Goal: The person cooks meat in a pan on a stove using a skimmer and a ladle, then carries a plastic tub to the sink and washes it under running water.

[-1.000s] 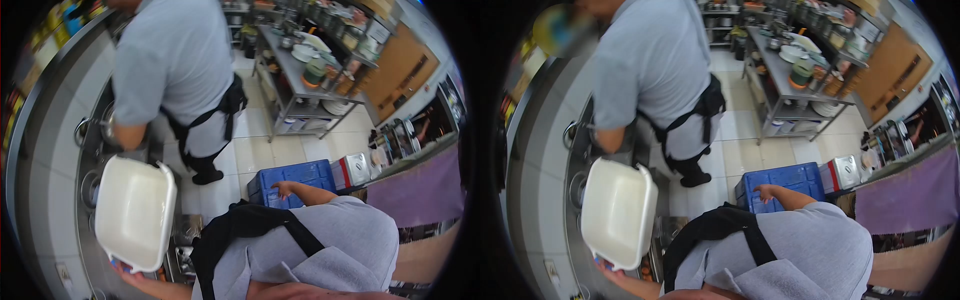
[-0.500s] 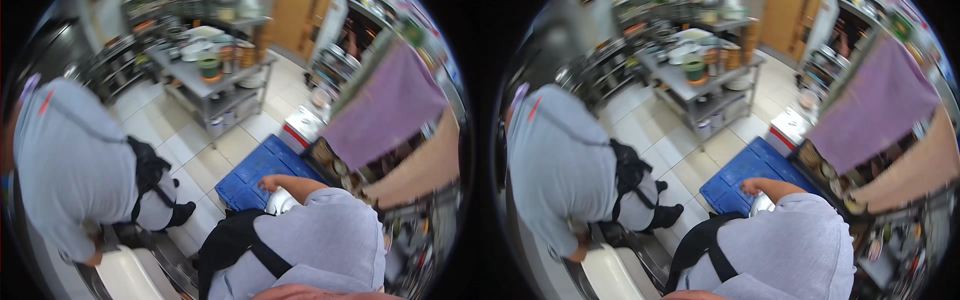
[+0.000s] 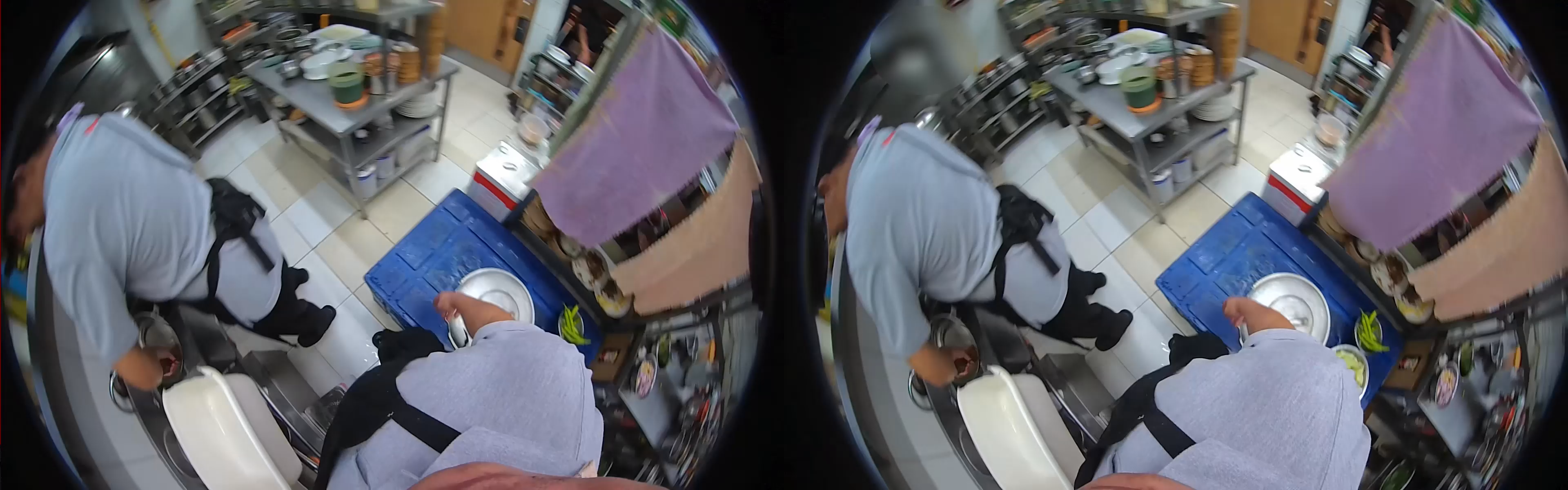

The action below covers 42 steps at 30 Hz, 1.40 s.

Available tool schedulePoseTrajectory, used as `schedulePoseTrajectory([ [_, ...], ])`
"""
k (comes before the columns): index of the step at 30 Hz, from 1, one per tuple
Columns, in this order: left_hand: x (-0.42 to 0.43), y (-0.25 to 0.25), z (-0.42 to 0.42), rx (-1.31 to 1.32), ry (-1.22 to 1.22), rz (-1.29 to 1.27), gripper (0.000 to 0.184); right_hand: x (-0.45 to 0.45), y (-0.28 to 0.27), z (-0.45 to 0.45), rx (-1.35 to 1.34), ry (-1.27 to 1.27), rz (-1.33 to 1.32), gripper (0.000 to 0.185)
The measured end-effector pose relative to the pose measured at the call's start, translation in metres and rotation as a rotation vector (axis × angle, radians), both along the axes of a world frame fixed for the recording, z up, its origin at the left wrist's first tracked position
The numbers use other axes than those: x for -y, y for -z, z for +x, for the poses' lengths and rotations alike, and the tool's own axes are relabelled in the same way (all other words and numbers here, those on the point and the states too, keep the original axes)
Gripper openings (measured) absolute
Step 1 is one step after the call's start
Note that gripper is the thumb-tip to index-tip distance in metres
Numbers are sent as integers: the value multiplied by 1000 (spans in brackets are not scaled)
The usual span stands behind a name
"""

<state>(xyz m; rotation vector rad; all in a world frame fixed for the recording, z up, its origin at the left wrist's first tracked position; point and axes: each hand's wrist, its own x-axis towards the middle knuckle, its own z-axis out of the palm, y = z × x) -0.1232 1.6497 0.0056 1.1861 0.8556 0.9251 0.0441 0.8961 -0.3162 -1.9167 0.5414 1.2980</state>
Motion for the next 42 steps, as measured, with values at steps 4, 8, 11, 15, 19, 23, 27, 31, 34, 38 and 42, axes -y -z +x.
schedulePoseTrajectory([
  [4,-39,8,-46,78,-29,-104,48,-103,-64,69,-1,-225,61,51],
  [8,-25,6,-50,51,-49,-144,58,-152,-98,154,189,-318,249,66],
  [11,-18,17,-52,132,-102,-201,61,-151,-99,196,112,-393,313,68],
  [15,5,2,-34,202,-201,-172,65,-163,-150,194,206,-575,142,54],
  [19,-2,13,-50,230,-183,-167,67,-142,-124,180,343,-456,255,55],
  [23,0,-2,-45,216,-57,-125,66,-77,-69,134,535,-410,276,58],
  [27,-16,11,-56,145,-48,-59,65,-69,-65,99,182,17,246,36],
  [31,-22,17,-53,35,-135,4,70,-93,-71,121,151,-280,235,40],
  [34,-5,5,-42,178,-248,-26,69,-104,-73,147,152,-422,228,44],
  [38,15,-1,-35,320,-274,-102,68,-81,-88,161,176,-446,202,50],
  [42,19,0,-31,308,-239,-102,71,-36,-71,178,280,-493,185,55],
])
